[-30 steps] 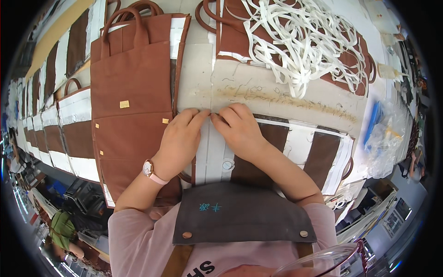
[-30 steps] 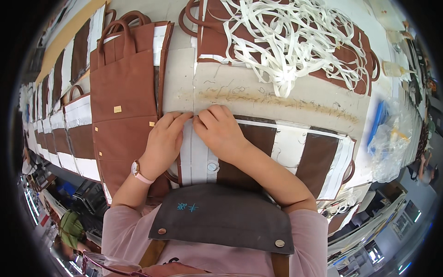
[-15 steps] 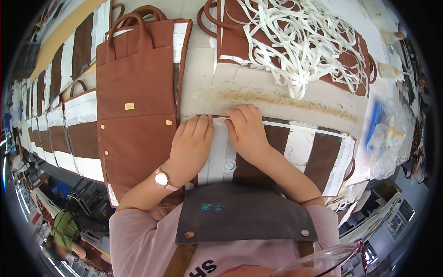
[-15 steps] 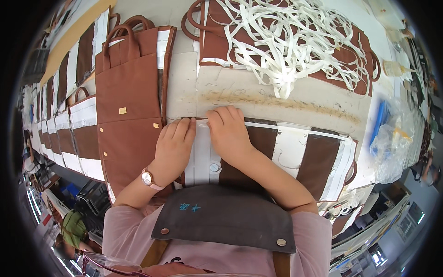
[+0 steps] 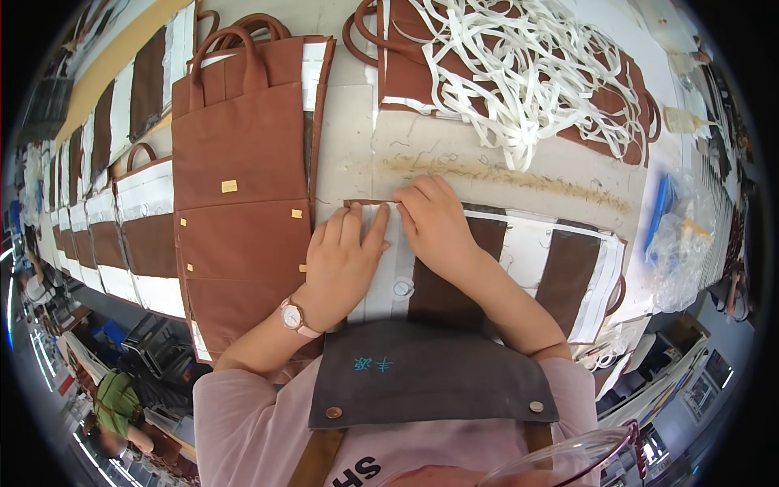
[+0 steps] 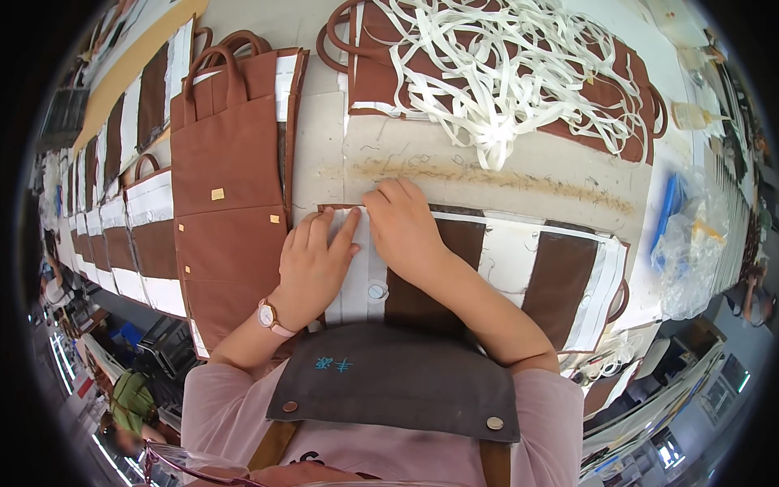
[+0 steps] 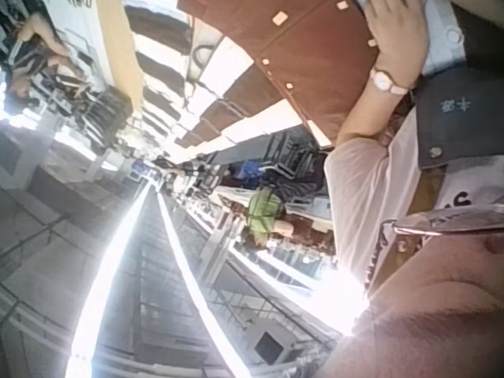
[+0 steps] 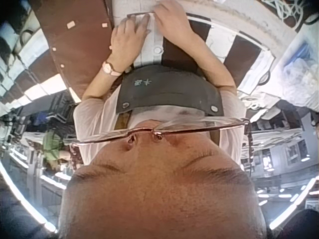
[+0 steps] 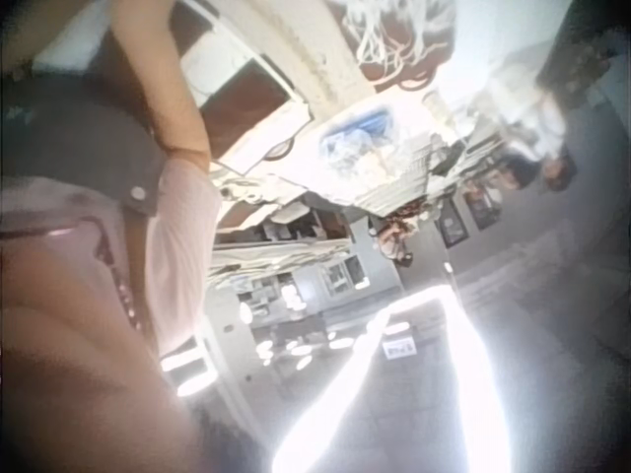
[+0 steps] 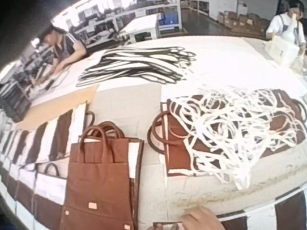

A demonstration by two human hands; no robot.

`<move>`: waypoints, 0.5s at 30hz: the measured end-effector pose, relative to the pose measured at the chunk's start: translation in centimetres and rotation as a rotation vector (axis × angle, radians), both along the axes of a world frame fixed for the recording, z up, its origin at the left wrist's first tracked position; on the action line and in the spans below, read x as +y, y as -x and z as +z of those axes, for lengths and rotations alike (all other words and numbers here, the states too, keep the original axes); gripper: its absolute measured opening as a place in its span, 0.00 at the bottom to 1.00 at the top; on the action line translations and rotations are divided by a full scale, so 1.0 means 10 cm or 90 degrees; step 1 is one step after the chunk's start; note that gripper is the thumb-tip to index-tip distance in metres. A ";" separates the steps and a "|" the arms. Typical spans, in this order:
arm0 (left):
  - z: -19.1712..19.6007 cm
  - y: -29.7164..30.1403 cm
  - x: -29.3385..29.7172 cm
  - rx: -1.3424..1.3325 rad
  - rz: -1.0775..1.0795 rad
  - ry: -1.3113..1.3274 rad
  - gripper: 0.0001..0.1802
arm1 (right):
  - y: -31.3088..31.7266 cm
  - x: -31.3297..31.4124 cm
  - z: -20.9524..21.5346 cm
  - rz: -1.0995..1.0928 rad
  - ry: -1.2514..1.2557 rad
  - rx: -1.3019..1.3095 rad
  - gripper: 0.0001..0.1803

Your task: The person attaches white straps to brown and white striped tote bags on a workbench. They align the straps, secure them with a tool, and then move the finished bag to a stack. The process is repeated for multiple bags.

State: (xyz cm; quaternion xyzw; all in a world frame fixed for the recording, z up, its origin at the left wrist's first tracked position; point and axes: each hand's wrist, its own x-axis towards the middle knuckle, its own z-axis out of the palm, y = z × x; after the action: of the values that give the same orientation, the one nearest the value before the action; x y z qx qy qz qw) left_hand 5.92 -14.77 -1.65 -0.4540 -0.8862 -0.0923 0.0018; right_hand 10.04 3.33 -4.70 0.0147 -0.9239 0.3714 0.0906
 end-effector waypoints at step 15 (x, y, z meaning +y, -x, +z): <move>-0.07 -0.01 -0.04 0.004 0.001 0.000 0.32 | -0.02 0.18 0.01 0.191 -0.126 0.097 0.12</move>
State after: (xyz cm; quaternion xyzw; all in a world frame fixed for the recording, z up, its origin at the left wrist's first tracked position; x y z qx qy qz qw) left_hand 6.03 -15.20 -2.30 -0.4534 -0.8867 -0.0907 0.0049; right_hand 10.21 5.15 -4.60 0.1895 -0.9338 0.2859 0.1022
